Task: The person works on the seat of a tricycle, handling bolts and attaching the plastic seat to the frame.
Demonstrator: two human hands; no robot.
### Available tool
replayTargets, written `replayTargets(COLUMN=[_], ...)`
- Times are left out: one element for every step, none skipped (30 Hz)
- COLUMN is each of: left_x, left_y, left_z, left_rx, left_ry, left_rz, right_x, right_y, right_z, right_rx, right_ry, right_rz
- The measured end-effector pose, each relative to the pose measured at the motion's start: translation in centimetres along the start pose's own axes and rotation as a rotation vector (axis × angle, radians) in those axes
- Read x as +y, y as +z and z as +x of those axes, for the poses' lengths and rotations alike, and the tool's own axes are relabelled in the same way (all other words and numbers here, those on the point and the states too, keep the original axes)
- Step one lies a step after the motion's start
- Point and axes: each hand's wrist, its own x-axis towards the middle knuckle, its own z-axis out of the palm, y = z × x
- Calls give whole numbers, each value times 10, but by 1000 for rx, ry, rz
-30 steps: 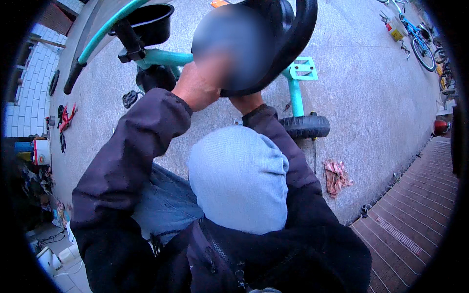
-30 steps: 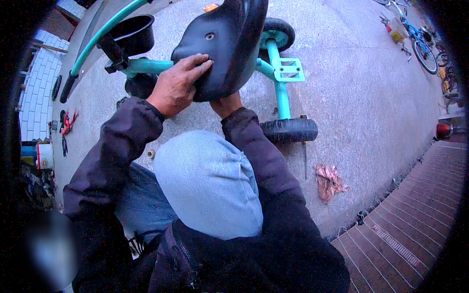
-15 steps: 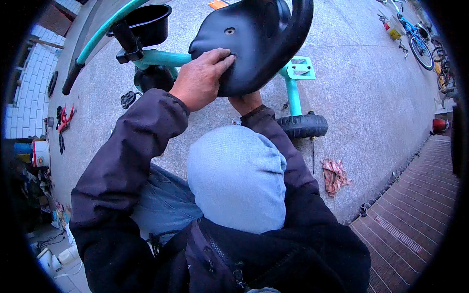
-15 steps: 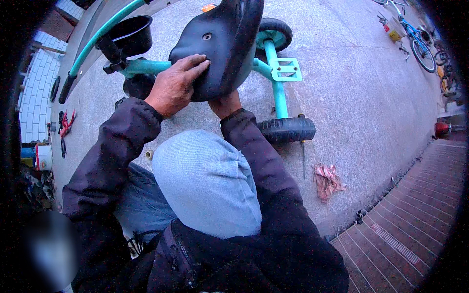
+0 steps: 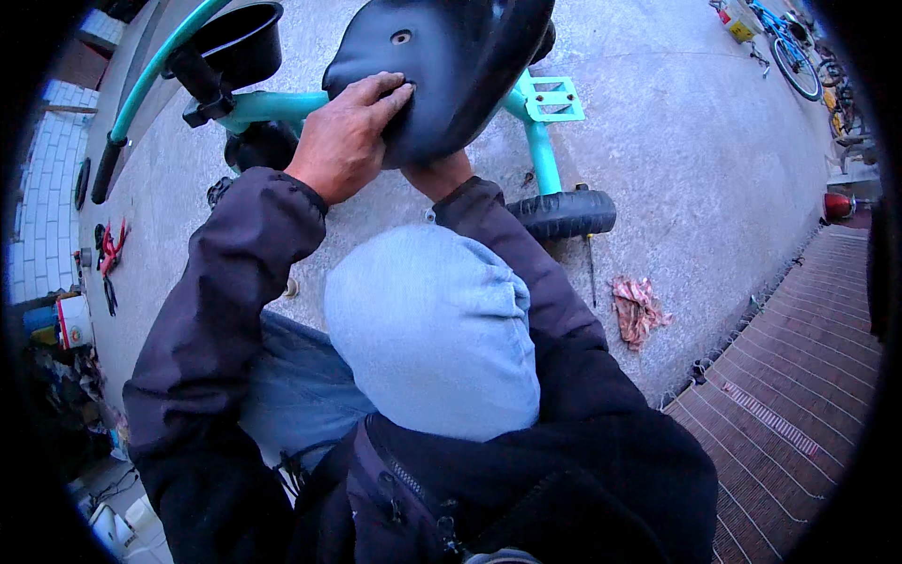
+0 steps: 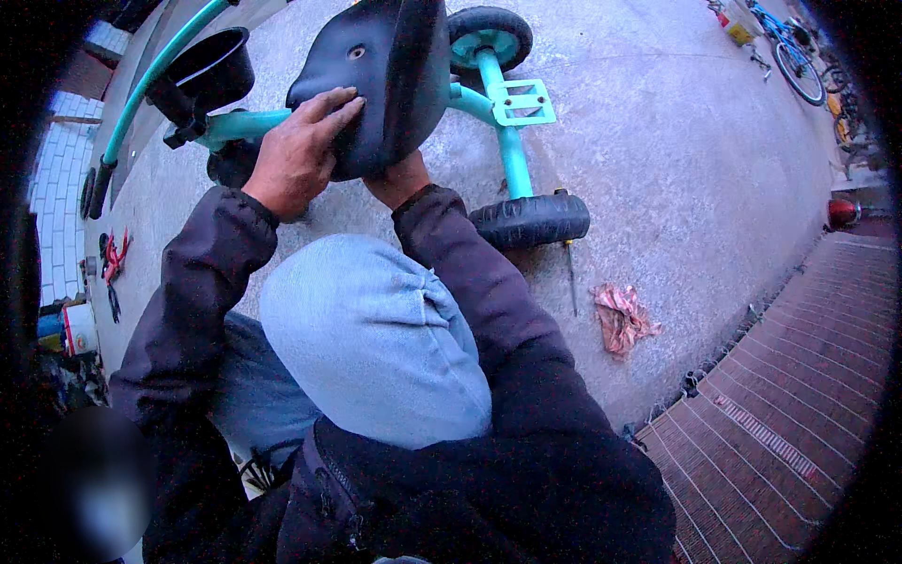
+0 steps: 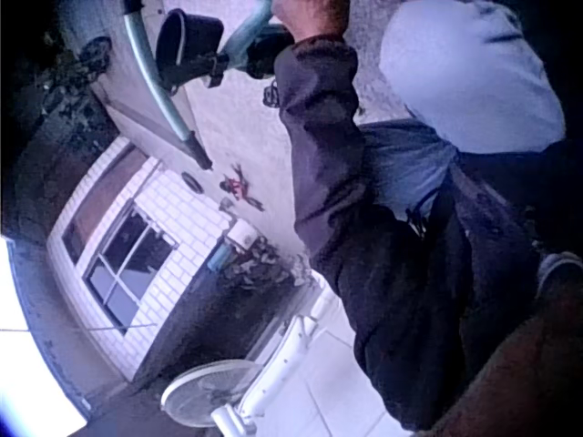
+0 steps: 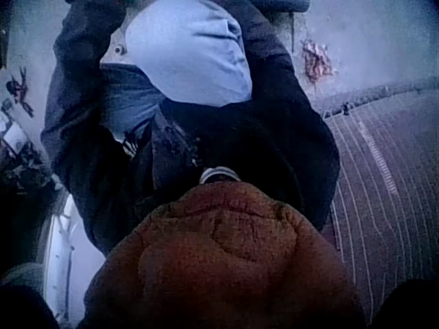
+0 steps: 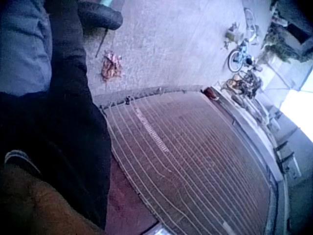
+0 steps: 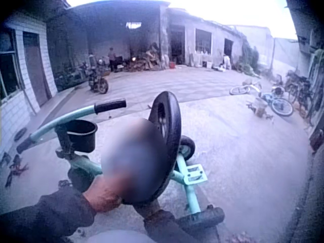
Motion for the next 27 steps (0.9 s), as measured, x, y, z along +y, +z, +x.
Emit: replayTargets(left_x=[-1, -4, -4, -5, -3, -2, -2, -1, -1, -1, -3, -5, -7, -7, -7, -6, -6, -6, -6, -5, -4, -3, -3, -2, -2, -2, -2], left_y=[1, 2, 1, 1, -1, -1, -2, -1, 0, 1, 3, 4, 5, 5, 4, 4, 4, 4, 4, 4, 4, 5, 4, 4, 3, 2, 1], left_z=[0, -1, -2, -4, -3, -3, -2, -1, -1, 0, -1, -2, -4, -3, -3, -2, -2, -2, -2, -1, -1, -1, -2, -3, -3, -2, -2], left_rx=[-45, -90, -91, -90, -44, 1, 0, 2, 3, 10, 16, 21, -32, -83, -107, -133, -131, -130, -129, -128, -126, -86, -47, -7, -10, -16, -21], left_ry=[-41, -84, -86, -88, -45, -1, 1, 5, 9, 15, 14, 13, -35, -78, -97, -115, -109, -106, -103, -104, -104, -79, -56, -32, -31, -29, -27], left_rz=[-2, -3, -3, -2, -3, -4, 18, 39, 60, 46, 34, 21, 28, 37, 44, 51, 56, 59, 62, 63, 63, 53, 45, 38, 49, 59, 70], right_x=[1, 2, 4, 6, 5, 6, 10, 15, 15, 15, 10, 7, 8, 7, 7, 7, 8, 9, 10, 10, 10, 10, 8, 6, 4, 3, 3], right_y=[1, 3, 5, 8, 8, 9, 7, 6, 3, 0, 4, 8, 5, 3, 2, 0, 3, 5, 7, 6, 6, 5, 7, 9, 5, 0, -4], right_z=[0, 1, 2, 3, 4, 5, 7, 8, 6, 6, 2, 0, -1, 0, 3, 4, 8, 9, 7, 4, 3, 1, 1, 0, 1, 2, 3], right_rx=[5, 10, 15, -4, -21, -38, -69, -100, -97, -94, -57, -19, -30, -42, -54, -64, -70, -75, -75, -73, -62, -51, -34, -15, -100, -180, -258], right_ry=[12, 27, 41, 33, 20, 8, -145, -299, -304, -312, -165, -18, -83, -153, -140, -128, -36, 55, -53, -160, -166, -172, -76, 20, -216, -451, -683], right_rz=[52, 104, 157, 120, 81, 43, -282, -610, -606, -603, -265, 73, -290, -654, -650, -646, -276, 94, -237, -570, -565, -561, -216, 129, -562, -1252, -1944])
